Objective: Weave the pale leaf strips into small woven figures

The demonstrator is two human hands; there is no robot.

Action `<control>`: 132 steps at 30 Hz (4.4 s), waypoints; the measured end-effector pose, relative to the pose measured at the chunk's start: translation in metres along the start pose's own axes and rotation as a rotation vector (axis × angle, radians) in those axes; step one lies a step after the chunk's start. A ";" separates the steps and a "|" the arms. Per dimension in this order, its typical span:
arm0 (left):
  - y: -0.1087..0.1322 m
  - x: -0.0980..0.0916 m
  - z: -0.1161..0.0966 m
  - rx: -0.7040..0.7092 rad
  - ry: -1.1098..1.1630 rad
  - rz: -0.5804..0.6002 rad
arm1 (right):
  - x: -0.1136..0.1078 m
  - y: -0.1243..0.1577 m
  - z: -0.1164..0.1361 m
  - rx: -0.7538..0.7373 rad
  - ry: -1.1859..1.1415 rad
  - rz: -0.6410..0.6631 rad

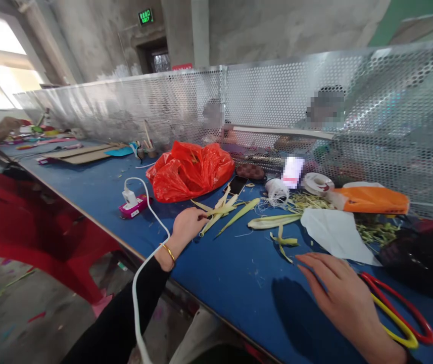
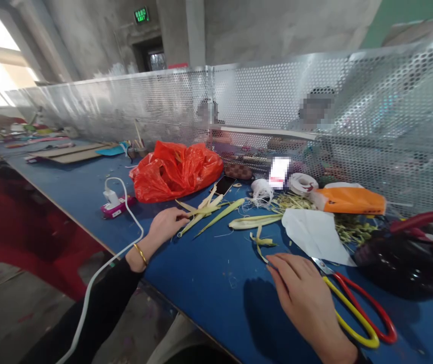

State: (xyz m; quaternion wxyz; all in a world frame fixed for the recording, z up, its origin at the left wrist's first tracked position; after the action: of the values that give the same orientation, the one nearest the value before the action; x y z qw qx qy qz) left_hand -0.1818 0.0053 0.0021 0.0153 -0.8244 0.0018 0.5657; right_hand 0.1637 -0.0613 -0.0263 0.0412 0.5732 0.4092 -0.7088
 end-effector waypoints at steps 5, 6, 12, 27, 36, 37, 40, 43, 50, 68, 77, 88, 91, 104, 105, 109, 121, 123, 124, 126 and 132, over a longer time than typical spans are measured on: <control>-0.010 0.006 -0.011 0.022 0.015 0.021 | 0.012 -0.022 0.028 0.001 -0.252 0.190; -0.011 0.007 -0.012 0.011 0.020 0.014 | 0.015 -0.030 0.033 0.024 -0.317 0.239; -0.015 0.013 -0.007 -0.062 0.096 -0.013 | 0.042 -0.085 0.055 0.204 -0.728 0.381; -0.009 0.013 -0.009 -0.006 0.339 -0.091 | 0.093 -0.136 0.072 0.430 -1.057 0.282; 0.018 0.016 -0.046 0.108 0.518 -0.074 | 0.078 -0.135 0.076 0.514 -1.329 0.151; 0.019 0.017 -0.048 0.107 0.516 -0.075 | 0.078 -0.134 0.076 0.528 -1.346 0.140; 0.021 0.017 -0.049 0.101 0.495 -0.084 | 0.079 -0.133 0.076 0.562 -1.377 0.106; 0.023 0.019 -0.050 0.108 0.457 -0.095 | 0.079 -0.133 0.076 0.582 -1.394 0.088; 0.025 0.014 -0.040 0.070 0.287 -0.194 | 0.071 -0.130 0.076 0.653 -1.484 0.094; -0.008 -0.022 0.018 -0.031 -0.309 -0.158 | 0.008 -0.038 0.029 -0.076 -0.165 0.316; -0.050 -0.003 0.003 0.188 -0.333 0.049 | -0.007 -0.008 0.013 -0.135 -0.112 0.145; -0.040 -0.016 0.001 0.013 -0.386 -0.062 | 0.004 -0.003 0.004 -0.022 -0.164 0.153; -0.025 -0.030 -0.005 -0.037 -0.384 -0.160 | 0.004 -0.004 0.003 0.002 -0.181 0.166; -0.002 -0.052 -0.033 0.058 -0.019 -0.751 | 0.000 -0.005 -0.002 0.063 -0.168 0.036; -0.002 -0.052 -0.035 0.048 0.028 -0.754 | -0.001 -0.005 -0.003 0.069 -0.162 0.029; -0.003 -0.045 -0.048 0.084 0.223 -0.671 | -0.004 -0.005 -0.005 0.093 -0.183 0.022; 0.049 0.040 -0.126 0.791 0.378 -0.018 | -0.013 -0.009 0.005 -0.062 -0.121 0.084; 0.043 0.035 -0.123 0.762 0.418 0.024 | -0.008 -0.006 0.003 -0.024 -0.191 0.113; 0.038 0.029 -0.118 0.719 0.429 0.039 | -0.005 -0.004 0.000 0.020 -0.219 0.107; 0.026 0.014 -0.103 0.529 0.358 -0.011 | -0.002 0.000 -0.006 0.149 -0.274 0.093; 0.007 -0.020 -0.039 0.026 -0.165 -0.066 | 0.005 0.007 -0.020 0.608 -0.559 0.204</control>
State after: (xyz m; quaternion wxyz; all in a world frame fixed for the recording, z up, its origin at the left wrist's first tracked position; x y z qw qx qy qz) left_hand -0.1523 -0.0030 0.0343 0.0447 -0.7743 -0.0192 0.6310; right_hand 0.1814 -0.0508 -0.0342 0.0495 0.3823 0.0959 -0.9177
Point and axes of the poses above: each hand's wrist, its own y-axis away from the middle knuckle, its own x-axis out of the palm, z = x × y, the point moved 1 cm from there along -y, towards the middle knuckle, and after that the axes turned 11 degrees about z, right-handed, at the moved point
